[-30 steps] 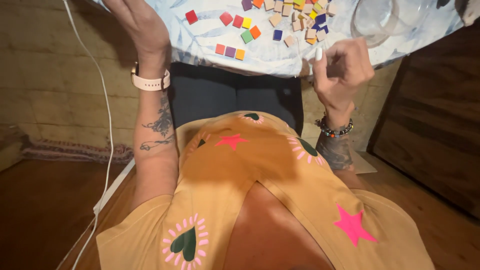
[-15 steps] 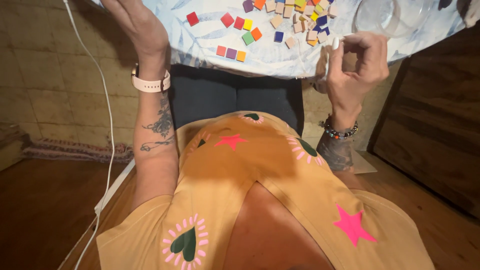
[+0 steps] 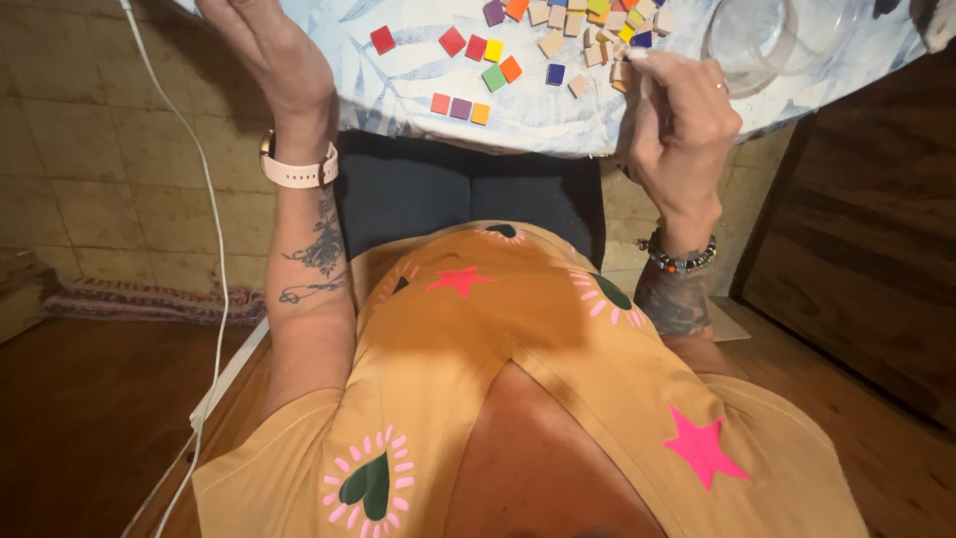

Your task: Arranging small colored mosaic tiles on a table to create a pattern or sort them.

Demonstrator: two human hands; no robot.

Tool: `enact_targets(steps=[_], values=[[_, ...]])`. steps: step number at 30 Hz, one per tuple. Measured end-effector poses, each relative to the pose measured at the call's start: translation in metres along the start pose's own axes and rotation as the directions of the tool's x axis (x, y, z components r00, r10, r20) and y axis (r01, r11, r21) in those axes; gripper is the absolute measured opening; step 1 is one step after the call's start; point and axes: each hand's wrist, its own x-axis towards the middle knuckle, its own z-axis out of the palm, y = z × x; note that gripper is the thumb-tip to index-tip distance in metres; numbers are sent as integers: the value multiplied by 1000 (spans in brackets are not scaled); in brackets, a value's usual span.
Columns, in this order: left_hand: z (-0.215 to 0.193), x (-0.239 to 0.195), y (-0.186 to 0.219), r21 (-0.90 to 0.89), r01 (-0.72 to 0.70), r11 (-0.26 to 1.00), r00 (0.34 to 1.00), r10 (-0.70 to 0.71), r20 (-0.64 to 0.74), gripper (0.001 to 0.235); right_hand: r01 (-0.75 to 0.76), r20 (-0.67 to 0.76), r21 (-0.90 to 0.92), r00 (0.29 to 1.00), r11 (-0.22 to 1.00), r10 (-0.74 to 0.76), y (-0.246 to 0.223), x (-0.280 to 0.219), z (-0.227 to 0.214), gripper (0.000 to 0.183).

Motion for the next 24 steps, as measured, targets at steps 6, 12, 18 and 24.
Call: enact_targets(steps=[6, 12, 18, 24], values=[[1, 1, 12, 13, 4, 1000, 1000, -4, 4, 33, -111, 5, -117, 994, 987, 112, 9, -4, 3, 21], [2, 1, 13, -34, -2, 999, 1000, 2, 5, 33, -145, -79, -137, 988, 980, 135, 8, 0, 2, 12], [0, 0, 4, -11, 25, 1000, 1000, -25, 7, 36, -177, 23, -51, 984, 983, 178, 8, 9, 6, 7], [2, 0, 7, 13, 42, 999, 999, -42, -2, 37, -182, 41, -80, 982, 980, 185, 0, 21, 7, 9]])
